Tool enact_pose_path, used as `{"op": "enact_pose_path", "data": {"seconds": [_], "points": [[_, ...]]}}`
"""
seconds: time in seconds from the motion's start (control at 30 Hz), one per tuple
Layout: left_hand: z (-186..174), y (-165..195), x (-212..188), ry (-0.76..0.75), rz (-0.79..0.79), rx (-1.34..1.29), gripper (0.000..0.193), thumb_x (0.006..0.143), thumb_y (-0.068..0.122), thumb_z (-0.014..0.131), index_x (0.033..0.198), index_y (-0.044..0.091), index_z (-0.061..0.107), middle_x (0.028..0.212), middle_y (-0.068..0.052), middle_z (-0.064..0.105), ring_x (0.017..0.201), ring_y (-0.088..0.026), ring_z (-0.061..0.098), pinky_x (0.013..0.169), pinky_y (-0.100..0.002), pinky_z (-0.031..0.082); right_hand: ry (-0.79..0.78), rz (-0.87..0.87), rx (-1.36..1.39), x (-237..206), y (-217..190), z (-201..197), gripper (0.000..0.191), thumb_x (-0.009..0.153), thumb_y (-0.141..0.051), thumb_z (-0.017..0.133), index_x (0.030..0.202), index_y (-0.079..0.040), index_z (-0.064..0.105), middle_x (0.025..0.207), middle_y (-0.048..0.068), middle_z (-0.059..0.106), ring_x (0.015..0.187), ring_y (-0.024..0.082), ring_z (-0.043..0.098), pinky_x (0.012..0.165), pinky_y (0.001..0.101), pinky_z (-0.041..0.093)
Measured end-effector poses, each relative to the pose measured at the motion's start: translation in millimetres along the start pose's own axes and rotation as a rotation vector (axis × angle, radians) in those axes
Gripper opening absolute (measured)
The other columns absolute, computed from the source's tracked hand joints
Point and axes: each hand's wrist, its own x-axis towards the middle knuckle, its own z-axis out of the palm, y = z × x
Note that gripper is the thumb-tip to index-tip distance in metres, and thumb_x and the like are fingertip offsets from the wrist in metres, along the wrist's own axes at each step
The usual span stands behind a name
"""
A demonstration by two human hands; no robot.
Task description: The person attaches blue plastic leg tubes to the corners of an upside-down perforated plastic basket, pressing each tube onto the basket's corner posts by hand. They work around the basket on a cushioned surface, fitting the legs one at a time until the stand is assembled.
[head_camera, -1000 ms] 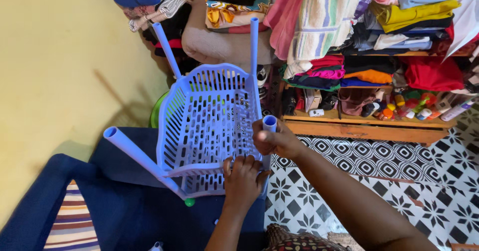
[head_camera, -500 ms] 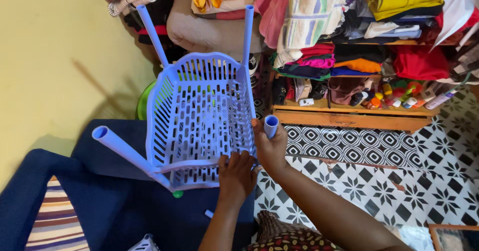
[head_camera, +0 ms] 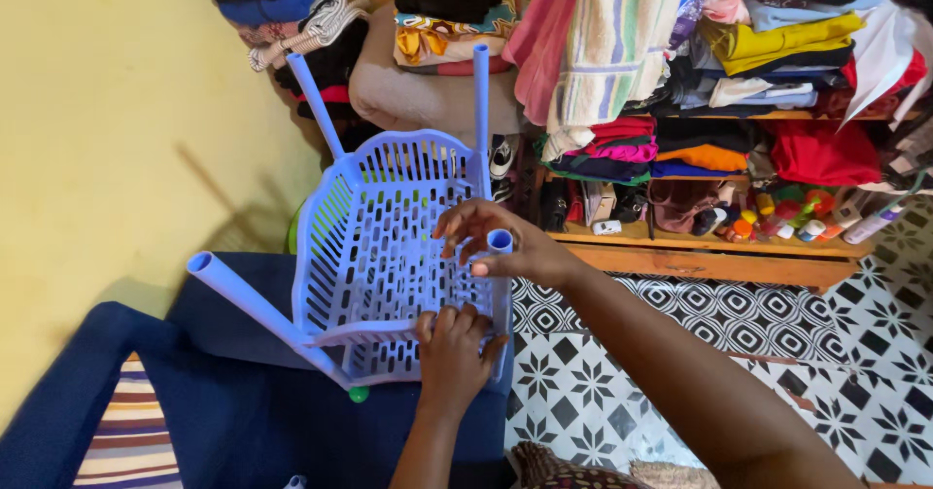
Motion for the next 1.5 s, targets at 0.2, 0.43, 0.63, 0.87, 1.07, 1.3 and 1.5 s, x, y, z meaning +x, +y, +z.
{"op": "enact_pose_path", "data": {"seconds": [0.2,0.43,0.63,0.87,1.07,1.3,1.5], "points": [[3,-3,1,0.017,-0.019,0.024,0.041,0.074,0.049,0.077,0.092,0.013,0.074,0.11,0.0,0.068,0.101,-0.022,0.056,0.093,-0.049,0.032,-0.232,0.235,0.567,5,42,-9,0.036,0.098,-0.029,0.08,0.096,-0.005,0.053,0.07,0.001,0.048,0.059,0.011,0.044,0.055,0.0274,0.035],[18,-5,2,-0.078,-0.05,0.01,0.032,0.077,0.045,0.078,0.088,0.015,0.073,0.1,0.0,0.065,0.101,-0.022,0.057,0.091,-0.048,0.032,0.106,0.255,0.423,-15,60,-2,0.032,0.095,-0.025,0.077,0.093,-0.005,0.051,0.065,-0.002,0.044,0.052,0.008,0.039,0.047,0.0258,0.029],[28,-5,-1,-0.05,-0.024,0.009,0.031,0.076,0.042,0.078,0.089,0.014,0.07,0.092,0.0,0.06,0.095,-0.023,0.056,0.09,-0.048,0.034,0.974,-0.127,-0.395,-17,74,49,0.02,0.1,-0.008,0.068,0.092,-0.006,0.051,0.083,-0.002,0.048,0.073,0.005,0.042,0.063,0.0254,0.041],[20,-6,-4,0.097,0.063,0.016,0.035,0.076,0.044,0.075,0.092,0.014,0.071,0.106,-0.001,0.065,0.1,-0.023,0.056,0.091,-0.048,0.032,0.651,0.144,0.002,-19,38,42,0.019,0.095,-0.019,0.071,0.097,-0.006,0.057,0.078,0.0,0.05,0.066,0.008,0.044,0.058,0.0261,0.038],[17,-1,0,0.052,0.02,0.097,0.041,0.077,0.055,0.074,0.087,0.015,0.073,0.104,-0.001,0.068,0.097,-0.024,0.056,0.092,-0.053,0.031,-0.31,0.088,0.296,4,-18,-13,0.057,0.089,-0.034,0.08,0.13,0.0,0.058,0.106,0.005,0.064,0.094,0.011,0.062,0.087,0.0284,0.051],[17,1,-1,-0.007,-0.032,0.116,0.043,0.079,0.057,0.073,0.089,0.015,0.074,0.104,0.002,0.068,0.097,-0.021,0.057,0.095,-0.051,0.032,-0.374,0.286,0.556,11,27,-18,0.049,0.097,-0.028,0.08,0.123,0.01,0.065,0.061,-0.001,0.051,0.051,0.005,0.045,0.05,0.0235,0.035],[25,1,-5,-0.049,-0.076,0.051,0.038,0.077,0.051,0.076,0.088,0.015,0.075,0.099,0.002,0.066,0.097,-0.021,0.057,0.09,-0.047,0.034,-0.098,0.262,0.361,-11,24,-3,0.028,0.099,-0.02,0.073,0.109,0.006,0.07,0.079,0.001,0.06,0.057,0.006,0.044,0.05,0.0247,0.03]]}}
